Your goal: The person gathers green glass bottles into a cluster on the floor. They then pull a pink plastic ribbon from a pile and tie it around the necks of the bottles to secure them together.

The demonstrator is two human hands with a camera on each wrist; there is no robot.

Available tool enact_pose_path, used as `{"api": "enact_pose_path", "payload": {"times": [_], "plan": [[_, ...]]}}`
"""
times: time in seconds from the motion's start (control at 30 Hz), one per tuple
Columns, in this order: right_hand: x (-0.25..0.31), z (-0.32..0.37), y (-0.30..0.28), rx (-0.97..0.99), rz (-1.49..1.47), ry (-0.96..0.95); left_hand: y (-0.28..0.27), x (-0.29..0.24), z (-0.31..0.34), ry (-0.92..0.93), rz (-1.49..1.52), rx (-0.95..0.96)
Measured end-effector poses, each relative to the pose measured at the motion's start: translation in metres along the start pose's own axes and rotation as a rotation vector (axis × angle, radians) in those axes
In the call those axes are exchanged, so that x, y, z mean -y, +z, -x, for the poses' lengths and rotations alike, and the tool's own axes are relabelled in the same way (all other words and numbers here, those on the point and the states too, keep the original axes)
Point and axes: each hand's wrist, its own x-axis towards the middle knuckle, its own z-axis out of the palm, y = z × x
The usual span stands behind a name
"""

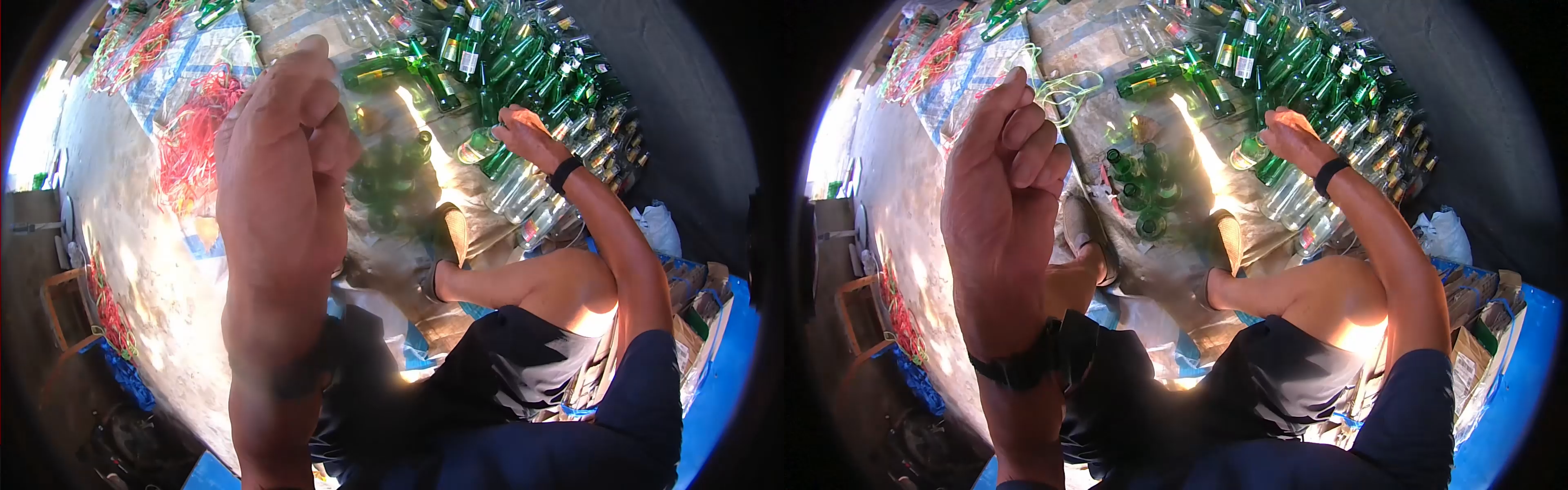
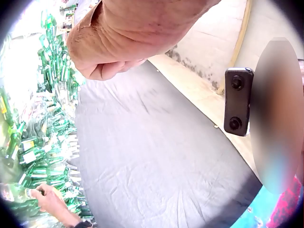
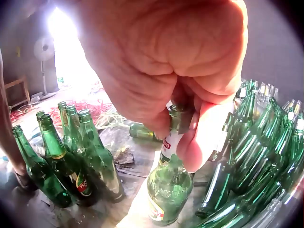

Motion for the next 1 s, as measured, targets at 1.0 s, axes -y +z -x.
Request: {"api": "enact_pose_path", "payload": {"times": [1.0], "plan": [[0.117, -0.013, 0.001, 0.12, -0.235, -0.171, 0.009, -0.005, 0.002, 0.004, 0.016, -0.078]]}}
